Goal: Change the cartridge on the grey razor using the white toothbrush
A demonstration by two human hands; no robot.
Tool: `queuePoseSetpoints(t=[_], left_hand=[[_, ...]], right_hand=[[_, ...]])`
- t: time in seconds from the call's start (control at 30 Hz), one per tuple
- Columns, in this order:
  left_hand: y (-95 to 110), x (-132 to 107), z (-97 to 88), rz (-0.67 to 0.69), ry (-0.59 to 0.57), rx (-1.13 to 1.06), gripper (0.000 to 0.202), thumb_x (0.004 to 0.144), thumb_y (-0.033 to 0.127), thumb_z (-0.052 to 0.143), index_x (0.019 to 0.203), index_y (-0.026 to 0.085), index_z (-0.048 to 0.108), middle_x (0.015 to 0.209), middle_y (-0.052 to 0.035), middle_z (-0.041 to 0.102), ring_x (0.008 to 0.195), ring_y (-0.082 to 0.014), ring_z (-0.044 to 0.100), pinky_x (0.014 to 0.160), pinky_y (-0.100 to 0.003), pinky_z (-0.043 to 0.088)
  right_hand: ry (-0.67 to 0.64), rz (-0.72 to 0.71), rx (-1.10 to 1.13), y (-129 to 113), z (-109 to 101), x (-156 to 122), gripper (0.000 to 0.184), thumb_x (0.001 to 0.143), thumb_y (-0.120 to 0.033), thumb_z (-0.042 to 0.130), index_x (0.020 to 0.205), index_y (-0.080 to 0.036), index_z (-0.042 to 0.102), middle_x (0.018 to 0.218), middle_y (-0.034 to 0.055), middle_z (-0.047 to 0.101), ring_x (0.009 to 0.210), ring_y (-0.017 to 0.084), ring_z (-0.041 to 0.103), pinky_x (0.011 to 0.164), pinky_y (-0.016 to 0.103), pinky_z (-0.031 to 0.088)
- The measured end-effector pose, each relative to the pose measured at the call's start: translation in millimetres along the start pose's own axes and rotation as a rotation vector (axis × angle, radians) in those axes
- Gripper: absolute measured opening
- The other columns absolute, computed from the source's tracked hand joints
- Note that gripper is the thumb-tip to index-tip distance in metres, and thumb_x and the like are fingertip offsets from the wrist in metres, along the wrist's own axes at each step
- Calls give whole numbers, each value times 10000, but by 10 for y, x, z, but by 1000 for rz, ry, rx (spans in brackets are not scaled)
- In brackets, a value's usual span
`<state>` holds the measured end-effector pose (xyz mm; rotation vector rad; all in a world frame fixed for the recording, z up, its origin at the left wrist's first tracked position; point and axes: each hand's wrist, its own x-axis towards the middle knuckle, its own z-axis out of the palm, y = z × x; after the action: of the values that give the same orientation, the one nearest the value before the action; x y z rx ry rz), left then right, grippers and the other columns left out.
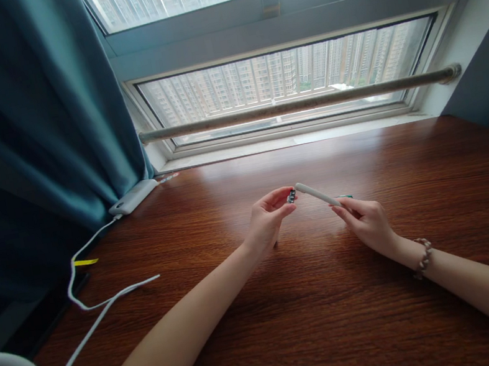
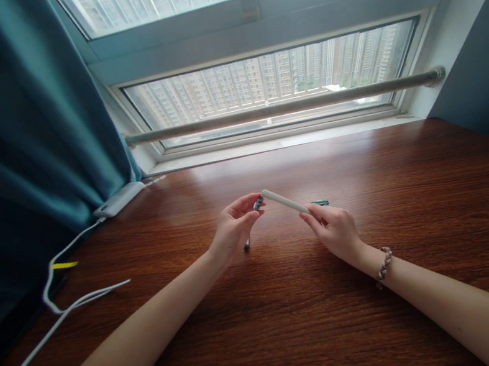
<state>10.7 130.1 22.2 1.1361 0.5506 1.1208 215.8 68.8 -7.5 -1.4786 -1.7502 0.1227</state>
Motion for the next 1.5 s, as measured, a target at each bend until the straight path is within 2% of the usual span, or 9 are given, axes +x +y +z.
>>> queuePoseSetpoints(t=[0.4, 0.6, 0.7, 0.83, 1.0, 1.1, 1.2, 1.37, 1.5], left_hand=[[70, -31, 45, -90, -87, 48, 353, 632, 194, 695, 974, 132, 632, 914, -97, 654, 877, -205, 604, 890, -377, 411], [82, -41, 47, -173, -146, 88, 368, 636, 265, 695, 948, 96, 599, 912, -114, 649, 861, -232, 616, 864, -398, 440], [89, -40, 32, -176, -152, 133, 401, 646, 284, 686, 980, 106, 552, 967, -136, 630, 781, -237, 634, 786, -413, 477], [89, -38, 23, -151, -139, 173, 390, 667, 297, 667, 976, 108, 524, 1010, -158, 609, 694, -227, 640, 711, -403, 501], [51, -26, 20, -89, -113, 154, 347, 658, 261, 678, 935, 104, 541, 861, -101, 644, 703, -224, 639, 728, -393, 504], [38, -23, 18, -75, -101, 142, 320, 664, 247, 676, 920, 102, 550, 868, -97, 643, 723, -216, 639, 765, -391, 496], [43, -29, 21, -52, -76, 134, 280, 681, 247, 661, 892, 90, 567, 843, -101, 651, 767, -219, 636, 810, -395, 482], [69, -40, 27, 6, -96, 196, 265, 685, 213, 657, 910, 89, 592, 910, -122, 651, 906, -229, 603, 885, -385, 443], [72, -24, 14, 25, -97, 190, 334, 663, 188, 673, 971, 111, 569, 1002, -121, 627, 989, -227, 566, 913, -380, 423]], right_hand=[[2, -40, -66, -12, -4, -5, 272, 845, -403, 467, 842, -190, 636, 512, -24, 444, 480, 103, 387, 496, 223, 260], [-11, -105, -87, -24, -2, -6, 239, 837, -387, 486, 889, -210, 638, 583, -13, 519, 516, 108, 431, 533, 223, 282], [20, -86, -59, -16, -2, -11, 241, 840, -383, 480, 881, -200, 631, 550, -21, 485, 498, 103, 415, 521, 220, 275], [35, -40, -24, -9, -10, -9, 260, 851, -386, 455, 845, -187, 622, 500, -32, 423, 462, 95, 379, 491, 219, 253], [-1, -86, -80, -27, -19, -9, 238, 830, -390, 491, 861, -201, 632, 525, -29, 465, 481, 96, 403, 500, 217, 256], [-11, -102, -77, -45, -26, -17, 231, 834, -380, 486, 874, -206, 633, 522, -31, 466, 480, 95, 405, 504, 217, 258], [-21, -112, -74, -46, -26, -21, 230, 836, -378, 482, 873, -209, 634, 512, -33, 454, 482, 95, 408, 508, 217, 257], [-10, -10, -6, 0, -8, -16, 284, 848, -407, 452, 851, -189, 635, 478, -38, 396, 438, 89, 359, 477, 222, 233], [-40, -60, 17, 3, -5, -6, 280, 842, -402, 465, 849, -180, 636, 484, -36, 405, 445, 86, 367, 479, 218, 235]])
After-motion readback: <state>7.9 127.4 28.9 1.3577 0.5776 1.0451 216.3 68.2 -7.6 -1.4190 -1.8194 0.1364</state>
